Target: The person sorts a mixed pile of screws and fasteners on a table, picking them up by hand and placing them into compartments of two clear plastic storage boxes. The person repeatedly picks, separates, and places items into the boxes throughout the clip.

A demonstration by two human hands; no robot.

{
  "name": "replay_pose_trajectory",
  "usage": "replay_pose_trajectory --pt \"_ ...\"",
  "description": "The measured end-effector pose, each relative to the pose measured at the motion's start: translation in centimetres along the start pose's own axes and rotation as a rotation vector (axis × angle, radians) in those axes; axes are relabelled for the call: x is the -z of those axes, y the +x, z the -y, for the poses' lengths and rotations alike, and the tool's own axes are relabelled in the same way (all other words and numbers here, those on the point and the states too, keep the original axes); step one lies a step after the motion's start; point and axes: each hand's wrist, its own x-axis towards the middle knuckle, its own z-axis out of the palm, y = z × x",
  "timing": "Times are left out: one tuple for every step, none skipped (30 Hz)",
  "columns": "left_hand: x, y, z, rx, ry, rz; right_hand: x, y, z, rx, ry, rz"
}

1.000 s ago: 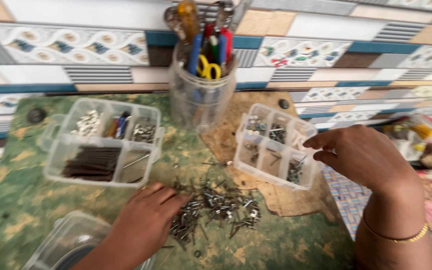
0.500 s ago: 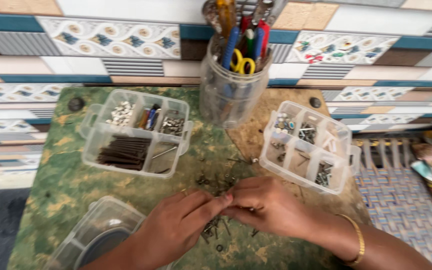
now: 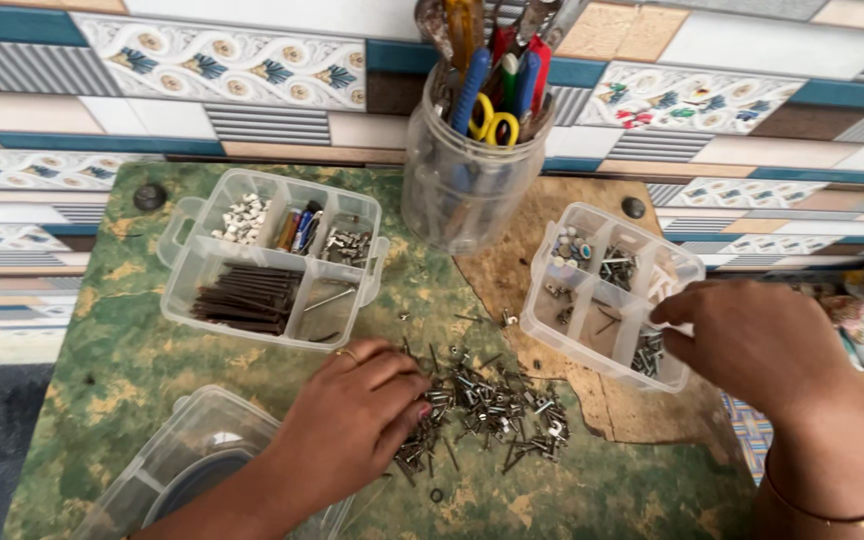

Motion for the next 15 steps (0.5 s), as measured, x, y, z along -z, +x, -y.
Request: replay_pose_trajectory --pt "-0.1 -0.1 0.0 -0.016 0.017 0.014 -0.1 0.0 0.3 0.075 0.103 -0.072" --pt "-0.2 -0.2 -0.1 -0.034 0.031 0.030 -0.2 -0.3 0.9 0.146 0.206 -0.143" --pt "-0.3 -0.4 -0.2 -0.053 0.046 0.046 -0.3 -0.5 1.6 0.216 0.311 -0.214" --pt "-0.3 -0.4 -0.3 -0.067 0.049 0.056 -0.5 -0.6 2.8 0.331 0.439 -0.312" --pt "-0.3 -0.4 -0.5 -0.081 0.051 0.066 -0.6 -0.6 4.2 0.445 0.568 -0.412" --pt "-0.2 -0.4 -0.6 -0.097 0.053 0.076 -0.8 -0.7 5.6 0.542 0.659 -0.457" --pt "-0.1 -0.4 -0.6 -0.106 0.045 0.089 -0.9 -0.6 7.1 0.640 0.750 -0.502" --pt "-0.1 -0.3 -0.6 -0.113 0.037 0.103 -1.0 -0.4 8.5 0.673 0.725 -0.485" --pt "0.0 -0.3 -0.6 -0.120 0.029 0.117 -1.0 -0.3 9.8 0.707 0.699 -0.467" --pt "0.1 -0.4 -0.6 -0.114 0.027 0.146 -1.0 -0.2 10.8 0.700 0.691 -0.467" --pt "0.1 -0.4 -0.6 -0.108 0.026 0.175 -1.0 -0.2 11.7 0.694 0.684 -0.468" --pt "0.2 -0.5 -0.6 -0.103 0.024 0.202 -1.0 -0.2 12.2 0.688 0.674 -0.468" --pt "0.3 -0.6 -0.6 -0.107 0.025 0.191 -0.9 -0.3 12.5 0.681 0.684 -0.443" --pt "0.2 -0.6 -0.7 -0.111 0.026 0.176 -0.8 -0.3 12.6 0.677 0.689 -0.418" --pt "0.3 -0.6 -0.7 -0.114 0.026 0.160 -0.7 -0.3 12.4 0.673 0.694 -0.394"
